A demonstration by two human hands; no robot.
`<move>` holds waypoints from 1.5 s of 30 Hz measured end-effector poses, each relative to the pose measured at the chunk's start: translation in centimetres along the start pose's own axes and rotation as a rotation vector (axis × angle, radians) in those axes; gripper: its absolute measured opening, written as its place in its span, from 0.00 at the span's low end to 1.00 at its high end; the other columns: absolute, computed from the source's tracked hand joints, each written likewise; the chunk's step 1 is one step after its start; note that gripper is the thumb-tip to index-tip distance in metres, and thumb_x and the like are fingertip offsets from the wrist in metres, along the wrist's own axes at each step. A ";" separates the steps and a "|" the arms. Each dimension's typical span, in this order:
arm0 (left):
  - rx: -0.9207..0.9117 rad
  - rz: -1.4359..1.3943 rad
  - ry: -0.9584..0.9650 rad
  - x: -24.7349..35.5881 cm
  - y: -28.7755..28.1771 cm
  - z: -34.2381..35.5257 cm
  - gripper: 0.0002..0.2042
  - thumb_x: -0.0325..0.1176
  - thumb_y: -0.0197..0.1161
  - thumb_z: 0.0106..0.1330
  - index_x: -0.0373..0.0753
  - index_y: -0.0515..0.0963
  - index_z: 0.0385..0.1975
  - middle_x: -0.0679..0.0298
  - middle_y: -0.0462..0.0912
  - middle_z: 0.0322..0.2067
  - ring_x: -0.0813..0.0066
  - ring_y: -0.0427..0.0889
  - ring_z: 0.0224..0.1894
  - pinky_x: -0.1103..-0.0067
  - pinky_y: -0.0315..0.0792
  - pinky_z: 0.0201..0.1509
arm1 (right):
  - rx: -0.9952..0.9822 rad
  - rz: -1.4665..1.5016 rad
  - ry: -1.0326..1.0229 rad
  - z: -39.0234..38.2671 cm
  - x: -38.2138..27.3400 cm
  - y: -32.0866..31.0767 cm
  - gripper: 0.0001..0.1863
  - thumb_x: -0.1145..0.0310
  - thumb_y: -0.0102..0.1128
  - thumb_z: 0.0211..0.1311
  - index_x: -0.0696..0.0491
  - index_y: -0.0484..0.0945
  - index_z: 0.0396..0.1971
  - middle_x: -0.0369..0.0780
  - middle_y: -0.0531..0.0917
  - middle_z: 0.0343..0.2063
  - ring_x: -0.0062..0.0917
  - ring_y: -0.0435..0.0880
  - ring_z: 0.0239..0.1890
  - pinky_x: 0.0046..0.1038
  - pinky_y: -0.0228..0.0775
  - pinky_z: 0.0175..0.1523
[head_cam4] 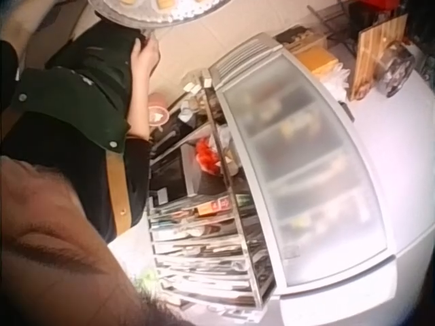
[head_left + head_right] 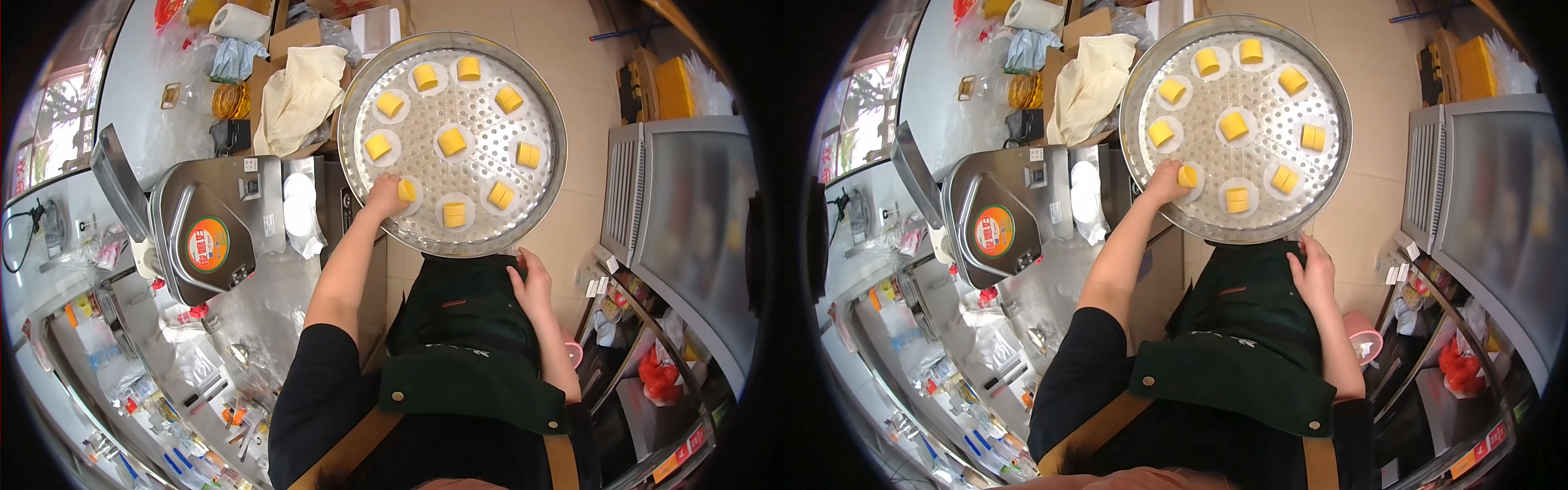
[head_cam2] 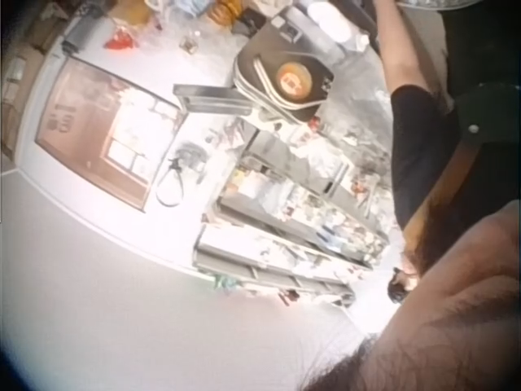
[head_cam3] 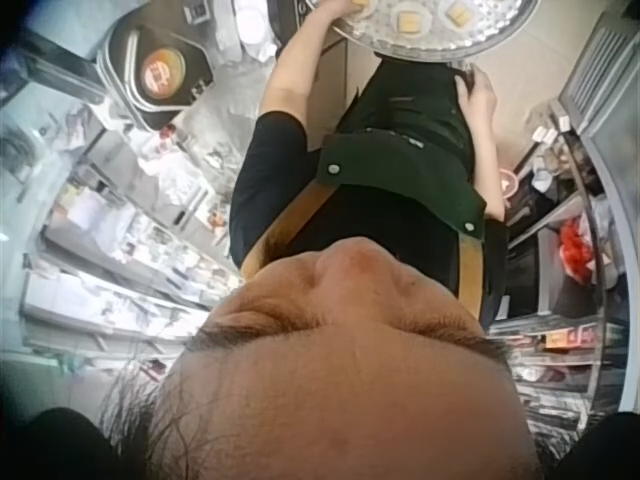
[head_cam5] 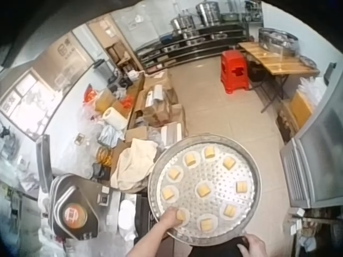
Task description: Placing shaped dough onto steamer liners and assembling the steamer stack.
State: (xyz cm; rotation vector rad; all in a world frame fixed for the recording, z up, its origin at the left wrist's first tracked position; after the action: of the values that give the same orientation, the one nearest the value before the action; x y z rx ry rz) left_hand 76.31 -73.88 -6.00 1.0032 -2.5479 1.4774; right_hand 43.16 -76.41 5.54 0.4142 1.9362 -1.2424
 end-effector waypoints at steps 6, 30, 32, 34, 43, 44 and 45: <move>0.039 0.025 0.054 1.1 -0.8 -0.7 0.23 0.28 0.65 0.37 0.37 0.70 0.38 0.56 0.68 0.39 0.58 0.67 0.46 0.73 0.65 0.49 | -0.065 0.253 0.093 1.4 0.4 3.9 0.19 0.73 0.60 0.45 0.59 0.70 0.40 0.44 0.77 0.28 0.28 0.78 0.30 0.25 0.70 0.36; 0.457 -0.226 0.368 6.0 -7.0 -7.4 0.24 0.22 0.65 0.35 0.37 0.68 0.37 0.56 0.67 0.37 0.56 0.69 0.41 0.72 0.66 0.44 | -0.486 0.919 0.297 12.1 -4.8 19.5 0.13 0.74 0.44 0.56 0.60 0.74 0.39 0.36 0.78 0.28 0.16 0.75 0.30 0.18 0.66 0.35; 0.414 -0.287 0.339 5.1 -6.9 -7.1 0.23 0.23 0.66 0.35 0.37 0.68 0.37 0.56 0.68 0.36 0.56 0.70 0.41 0.73 0.67 0.44 | -0.503 1.041 0.527 12.0 -3.8 20.7 0.12 0.74 0.44 0.53 0.60 0.76 0.35 0.36 0.78 0.24 0.18 0.75 0.27 0.19 0.66 0.33; 0.371 -0.348 0.245 4.0 -6.2 -6.1 0.23 0.24 0.67 0.36 0.36 0.69 0.36 0.56 0.68 0.35 0.57 0.70 0.41 0.73 0.67 0.44 | -0.512 0.965 0.505 13.1 -2.2 21.4 0.12 0.73 0.45 0.52 0.60 0.76 0.33 0.36 0.78 0.22 0.18 0.75 0.26 0.20 0.66 0.32; 0.314 -0.188 0.046 1.4 -4.2 -3.8 0.21 0.29 0.67 0.37 0.33 0.70 0.34 0.52 0.69 0.34 0.55 0.70 0.39 0.71 0.67 0.44 | -0.411 0.542 0.245 15.9 -1.6 24.2 0.13 0.75 0.43 0.46 0.59 0.77 0.29 0.44 0.79 0.25 0.29 0.78 0.29 0.27 0.68 0.35; 0.311 -0.185 0.044 1.4 -3.9 -3.5 0.21 0.29 0.67 0.37 0.33 0.70 0.34 0.52 0.69 0.34 0.55 0.70 0.39 0.71 0.67 0.44 | -0.384 0.479 0.205 16.1 -1.6 24.3 0.13 0.75 0.42 0.45 0.59 0.77 0.28 0.46 0.79 0.26 0.33 0.78 0.30 0.29 0.68 0.37; 0.290 -0.173 0.011 1.1 -3.6 -3.2 0.20 0.30 0.67 0.37 0.33 0.70 0.33 0.52 0.69 0.34 0.55 0.70 0.40 0.71 0.67 0.44 | -0.388 0.481 0.209 16.0 -1.4 24.8 0.13 0.75 0.42 0.45 0.59 0.77 0.28 0.46 0.79 0.26 0.33 0.78 0.30 0.29 0.68 0.37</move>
State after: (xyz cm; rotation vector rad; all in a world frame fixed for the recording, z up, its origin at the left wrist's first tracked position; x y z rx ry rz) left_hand 76.42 -73.13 -1.11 1.2079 -2.2140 1.8272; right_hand 66.71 -78.61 -12.17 0.7707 2.0300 -0.5198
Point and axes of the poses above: each hand's wrist, its own z-axis towards the middle knuckle, its own y-axis out of the palm, x = y × z, the point moved 10 cm from there along z, towards the middle knuckle
